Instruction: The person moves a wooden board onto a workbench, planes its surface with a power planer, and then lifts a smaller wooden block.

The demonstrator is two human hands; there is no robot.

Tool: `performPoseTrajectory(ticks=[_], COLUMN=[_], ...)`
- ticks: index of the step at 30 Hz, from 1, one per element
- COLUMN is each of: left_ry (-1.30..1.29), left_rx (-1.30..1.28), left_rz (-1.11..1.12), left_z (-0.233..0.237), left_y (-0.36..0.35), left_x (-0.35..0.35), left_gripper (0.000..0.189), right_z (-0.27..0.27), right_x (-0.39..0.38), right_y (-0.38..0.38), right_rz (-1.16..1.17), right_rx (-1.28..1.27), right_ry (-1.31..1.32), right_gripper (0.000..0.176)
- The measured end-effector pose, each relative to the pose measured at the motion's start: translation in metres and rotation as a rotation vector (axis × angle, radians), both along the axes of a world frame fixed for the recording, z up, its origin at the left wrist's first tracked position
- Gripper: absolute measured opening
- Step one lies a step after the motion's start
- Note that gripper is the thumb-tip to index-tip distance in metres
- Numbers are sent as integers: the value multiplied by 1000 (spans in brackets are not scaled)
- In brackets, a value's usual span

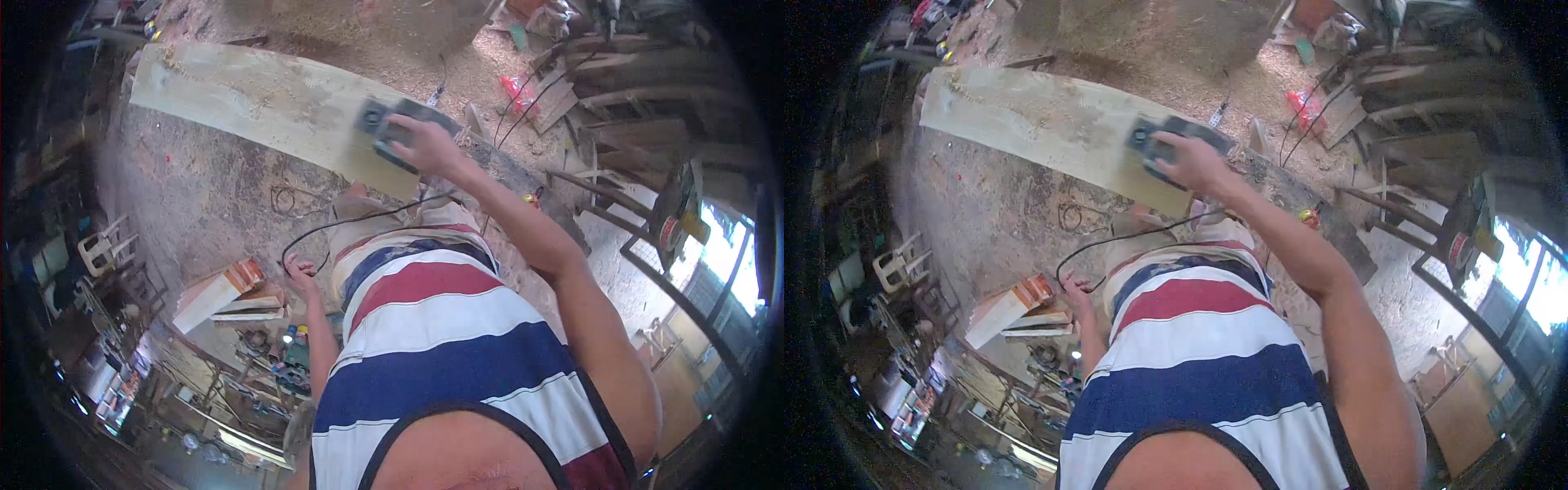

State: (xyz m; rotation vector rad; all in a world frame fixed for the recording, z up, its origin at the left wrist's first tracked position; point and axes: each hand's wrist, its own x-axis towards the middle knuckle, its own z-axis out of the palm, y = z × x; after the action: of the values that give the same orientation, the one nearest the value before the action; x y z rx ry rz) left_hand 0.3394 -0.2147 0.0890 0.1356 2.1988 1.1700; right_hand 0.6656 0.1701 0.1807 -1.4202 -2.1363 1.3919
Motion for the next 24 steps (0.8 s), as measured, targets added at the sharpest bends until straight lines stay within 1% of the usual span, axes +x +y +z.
performPoseTrajectory(ticks=[1, 3, 4, 5, 6, 7, 8, 9, 11, 13, 15, 17, 19, 21, 24], left_ry=[-9, -41, -56, 95, 93, 95, 99, 76, 35, 17, 3, -8, 16, 30, 39], left_rx=[12, 49, 70, -166, -195, -216, -234, -200, -128, -28, 40, 68, 68, 67, 53], left_rz=[-2, 33, 50, -152, -182, -212, -239, -180, -57, 17, 75, 109, 89, 68, 27], left_z=[-10, -30, -38, -32, -41, -46, -56, -49, -33, -26, -19, -9, -2, 0, 13], left_y=[-10, -23, -27, -29, -38, -35, -36, -28, -12, -8, -1, 5, 8, 11, 15], left_x=[0, 6, 10, 19, 18, 19, 18, 23, 32, 31, 31, 30, 27, 24, 20], left_gripper=[43, 44, 45, 49, 48, 47, 47, 44, 41, 37, 36, 37, 39, 41, 42], right_z=[-3, 7, 6, 9, 9, 4, 8, 9, -7, -16, -25, -34, -32, -43, -44], right_x=[30, 86, 102, 112, 118, 117, 102, 87, 60, 29, -7, -35, -63, -97, -140], right_y=[-9, -21, -18, -20, -24, -21, -9, -1, 18, 40, 58, 74, 92, 113, 137], right_rz=[-27, -31, -38, -55, -81, -67, -52, -37, -40, -24, 1, -13, -1, 9, 3], right_rx=[43, 40, 17, -13, -46, -19, 11, 38, 5, 61, 194, 208, 140, 218, 235], right_ry=[15, 17, 43, 65, 84, 61, 41, 21, 47, 100, 190, 99, 80, 99, 142], right_gripper=[54, 54, 54, 53, 52, 52, 51, 50, 48, 48, 51, 51, 51, 51, 52])
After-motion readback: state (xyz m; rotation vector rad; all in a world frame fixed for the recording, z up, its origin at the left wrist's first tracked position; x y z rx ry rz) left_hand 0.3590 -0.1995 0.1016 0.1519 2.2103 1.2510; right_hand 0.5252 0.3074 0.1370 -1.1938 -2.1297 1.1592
